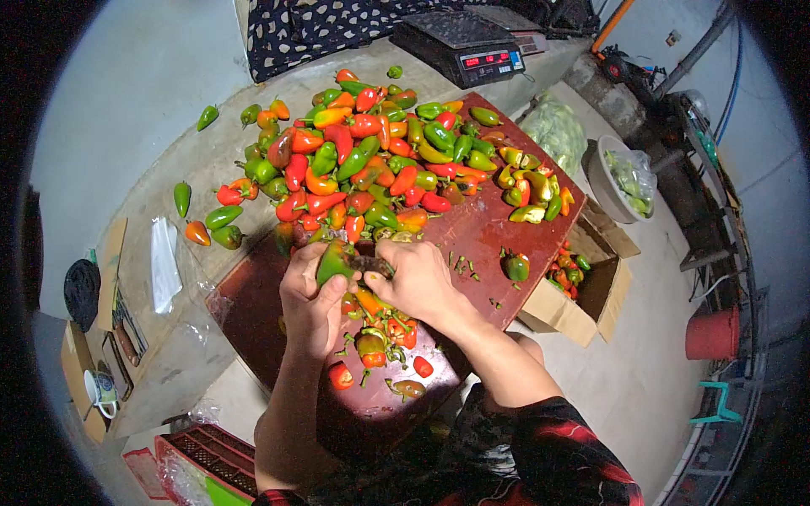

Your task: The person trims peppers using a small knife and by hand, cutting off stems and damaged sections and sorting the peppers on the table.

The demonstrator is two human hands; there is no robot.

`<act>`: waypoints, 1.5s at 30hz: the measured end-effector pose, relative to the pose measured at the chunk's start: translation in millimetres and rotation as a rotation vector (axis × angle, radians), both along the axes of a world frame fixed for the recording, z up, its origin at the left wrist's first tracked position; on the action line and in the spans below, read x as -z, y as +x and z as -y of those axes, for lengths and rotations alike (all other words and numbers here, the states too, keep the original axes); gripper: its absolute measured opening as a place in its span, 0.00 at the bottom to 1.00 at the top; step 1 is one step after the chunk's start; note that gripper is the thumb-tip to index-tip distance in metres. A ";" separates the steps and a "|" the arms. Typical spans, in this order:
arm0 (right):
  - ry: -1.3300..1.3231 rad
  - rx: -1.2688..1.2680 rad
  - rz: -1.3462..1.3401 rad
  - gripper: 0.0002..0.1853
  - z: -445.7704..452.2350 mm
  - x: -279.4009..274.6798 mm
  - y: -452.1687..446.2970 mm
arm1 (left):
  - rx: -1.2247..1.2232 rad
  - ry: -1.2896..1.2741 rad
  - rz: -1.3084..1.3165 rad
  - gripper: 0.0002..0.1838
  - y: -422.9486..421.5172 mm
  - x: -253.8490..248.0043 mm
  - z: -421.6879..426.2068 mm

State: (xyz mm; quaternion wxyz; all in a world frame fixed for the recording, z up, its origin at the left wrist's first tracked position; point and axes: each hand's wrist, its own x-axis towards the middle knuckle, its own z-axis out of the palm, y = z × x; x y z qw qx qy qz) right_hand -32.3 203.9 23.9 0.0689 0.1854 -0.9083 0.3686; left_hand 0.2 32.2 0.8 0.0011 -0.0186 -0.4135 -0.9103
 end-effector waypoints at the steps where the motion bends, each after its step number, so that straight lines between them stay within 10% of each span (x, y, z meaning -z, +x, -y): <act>1: 0.057 -0.016 -0.046 0.12 0.3 0.1 0.8 | -0.007 -0.065 -0.058 0.26 -0.7 0.6 -0.1; 23: 0.256 -0.131 -0.298 0.11 -16.1 0.1 -7.7 | 0.124 -0.458 -0.022 0.24 12.3 -19.6 0.4; 31: 0.522 0.278 -0.031 0.04 -50.3 21.1 -56.1 | 0.198 -0.268 -0.215 0.23 8.1 -4.8 5.9; 45: -0.004 0.095 0.028 0.10 -25.2 11.4 -22.9 | -0.015 0.149 -0.092 0.26 -9.4 -2.7 11.1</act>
